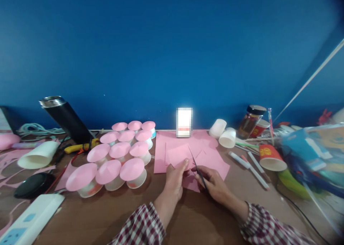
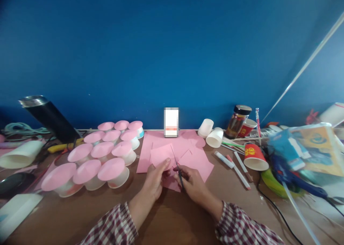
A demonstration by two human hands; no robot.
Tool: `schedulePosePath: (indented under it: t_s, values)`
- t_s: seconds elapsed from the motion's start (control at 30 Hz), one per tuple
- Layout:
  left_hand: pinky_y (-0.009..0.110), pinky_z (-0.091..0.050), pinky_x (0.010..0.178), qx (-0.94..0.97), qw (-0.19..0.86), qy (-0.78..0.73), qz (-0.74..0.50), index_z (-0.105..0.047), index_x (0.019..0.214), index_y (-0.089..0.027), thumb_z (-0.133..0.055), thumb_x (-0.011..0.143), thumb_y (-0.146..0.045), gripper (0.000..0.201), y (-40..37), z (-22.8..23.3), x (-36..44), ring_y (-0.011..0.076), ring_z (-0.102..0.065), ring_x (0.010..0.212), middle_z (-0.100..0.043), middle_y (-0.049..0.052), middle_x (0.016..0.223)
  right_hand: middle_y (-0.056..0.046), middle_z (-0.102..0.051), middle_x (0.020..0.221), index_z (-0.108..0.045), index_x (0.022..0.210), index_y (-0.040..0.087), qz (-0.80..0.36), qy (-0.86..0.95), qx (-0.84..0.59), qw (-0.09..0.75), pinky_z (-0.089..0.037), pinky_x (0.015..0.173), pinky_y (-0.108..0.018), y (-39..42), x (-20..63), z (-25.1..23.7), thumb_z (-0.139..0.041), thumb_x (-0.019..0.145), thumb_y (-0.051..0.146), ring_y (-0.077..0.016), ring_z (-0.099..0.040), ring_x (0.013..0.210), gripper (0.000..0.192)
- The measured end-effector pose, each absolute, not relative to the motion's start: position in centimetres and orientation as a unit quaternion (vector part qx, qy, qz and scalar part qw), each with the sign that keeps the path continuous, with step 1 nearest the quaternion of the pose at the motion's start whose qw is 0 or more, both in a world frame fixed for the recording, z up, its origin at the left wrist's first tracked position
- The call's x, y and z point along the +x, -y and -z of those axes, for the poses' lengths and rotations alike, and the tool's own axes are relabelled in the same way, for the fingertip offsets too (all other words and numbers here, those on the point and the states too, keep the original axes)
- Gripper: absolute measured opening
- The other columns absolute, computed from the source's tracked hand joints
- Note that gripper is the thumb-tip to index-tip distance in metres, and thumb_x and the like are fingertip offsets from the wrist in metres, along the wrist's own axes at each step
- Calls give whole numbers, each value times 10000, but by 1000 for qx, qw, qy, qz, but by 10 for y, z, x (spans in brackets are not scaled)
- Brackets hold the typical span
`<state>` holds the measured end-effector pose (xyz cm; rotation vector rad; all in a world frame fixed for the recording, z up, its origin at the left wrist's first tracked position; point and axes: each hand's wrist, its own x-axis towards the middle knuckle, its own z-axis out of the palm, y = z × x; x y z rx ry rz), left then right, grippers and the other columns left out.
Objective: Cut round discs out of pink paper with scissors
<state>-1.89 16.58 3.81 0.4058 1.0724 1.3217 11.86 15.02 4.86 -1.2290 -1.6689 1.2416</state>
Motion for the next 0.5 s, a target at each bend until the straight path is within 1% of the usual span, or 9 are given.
schedulePosePath:
  t_s: [0.1,0.23,0.5]
  values:
    - [268,-450,496,179,631,-483,-580,-533,649,-150,-794,540,-403,380,-165,-41,-18,141,-550,509,-578,17,548,28,-500,555,-613,1028,120,-478,647,-478,352,-371,426,-211,-151,120,-47,-543,842,435,-112,-451,463,372]
    - [264,-438,482,197,629,-489,-572,-532,620,-146,-780,564,-380,346,-165,-44,-19,129,-525,486,-550,5,520,20,-522,590,-604,1032,123,-478,650,-473,354,-387,444,-212,-151,120,-46,-556,837,432,-113,-461,486,368]
    - [270,-458,511,183,636,-481,-576,-528,662,-149,-805,534,-369,377,-165,-38,-20,143,-564,516,-579,13,565,6,-527,623,-608,1002,112,-467,658,-469,359,-365,439,-204,-151,120,-49,-539,841,430,-106,-443,500,363]
